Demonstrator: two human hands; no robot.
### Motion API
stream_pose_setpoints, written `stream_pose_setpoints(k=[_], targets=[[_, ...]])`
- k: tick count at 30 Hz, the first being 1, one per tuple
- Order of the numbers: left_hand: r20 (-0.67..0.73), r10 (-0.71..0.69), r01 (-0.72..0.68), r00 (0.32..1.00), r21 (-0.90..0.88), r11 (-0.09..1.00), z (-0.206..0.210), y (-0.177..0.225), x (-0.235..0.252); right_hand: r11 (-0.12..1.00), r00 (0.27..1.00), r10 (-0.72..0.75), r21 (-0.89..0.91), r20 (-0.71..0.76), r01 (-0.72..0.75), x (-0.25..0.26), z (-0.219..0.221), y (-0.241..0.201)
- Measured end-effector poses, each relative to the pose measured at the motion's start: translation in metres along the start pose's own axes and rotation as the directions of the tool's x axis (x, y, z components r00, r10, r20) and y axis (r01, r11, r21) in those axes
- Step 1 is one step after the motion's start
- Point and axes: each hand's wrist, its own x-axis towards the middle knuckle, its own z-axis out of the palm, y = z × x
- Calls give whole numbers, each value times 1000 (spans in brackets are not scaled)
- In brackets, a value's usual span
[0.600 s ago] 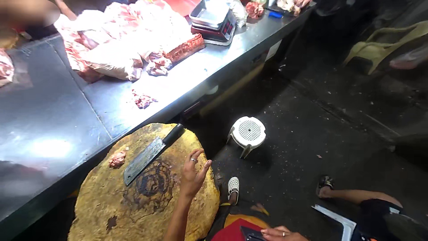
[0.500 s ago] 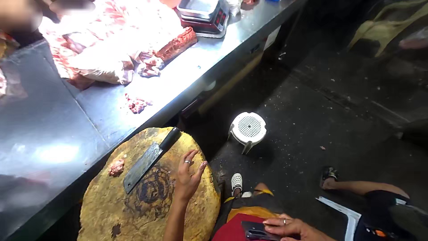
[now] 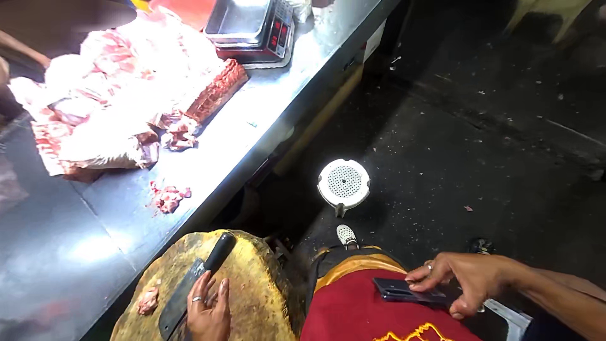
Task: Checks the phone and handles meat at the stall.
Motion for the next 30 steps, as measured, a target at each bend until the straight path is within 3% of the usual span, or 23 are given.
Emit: stream_pose_setpoints(k=[3, 5, 7, 9, 11, 14, 16, 18, 20, 24, 27, 30], targets=[[4, -37, 37, 999, 20, 999, 6, 9, 10, 997, 996, 64, -35, 69, -62, -17, -51, -11], [-42, -72, 72, 997, 6, 997, 4, 11, 21, 995, 993, -13, -95, 114, 24, -16, -95, -11], [-92, -126, 127, 988, 5, 992, 1, 6, 32, 995, 984, -95, 7, 148, 95, 2, -138, -8], [-125, -180, 181, 976, -4, 984, 0, 1, 49, 971, 993, -106, 219, 54, 92, 40, -160, -16], [-138, -222, 218, 965, -44, 975, 3, -7, 73, 899, 991, -53, 427, -121, 101, 98, -172, -32], [-125, -304, 293, 944, -98, 951, 7, -21, 123, 717, 951, -65, 649, -302, 255, 224, -179, -67], [-101, -317, 306, 943, -110, 946, 8, -37, 172, 588, 938, -122, 738, -323, 331, 320, -186, -97], [-82, -321, 315, 944, -76, 946, 6, -54, 224, 530, 937, -139, 775, -320, 343, 406, -191, -126], [-90, -345, 345, 934, -20, 939, -2, -71, 277, 563, 936, -74, 760, -344, 323, 483, -200, -156], [-125, -444, 454, 887, 66, 889, -11, -113, 357, 746, 919, 98, 640, -382, 186, 598, -224, -197], [-147, -553, 570, 820, 134, 811, 1, -123, 385, 863, 902, 164, 501, -400, 65, 654, -242, -211], [-74, -607, 602, 792, 261, 754, 16, -118, 406, 931, 901, 163, 366, -403, -5, 686, -255, -216]])
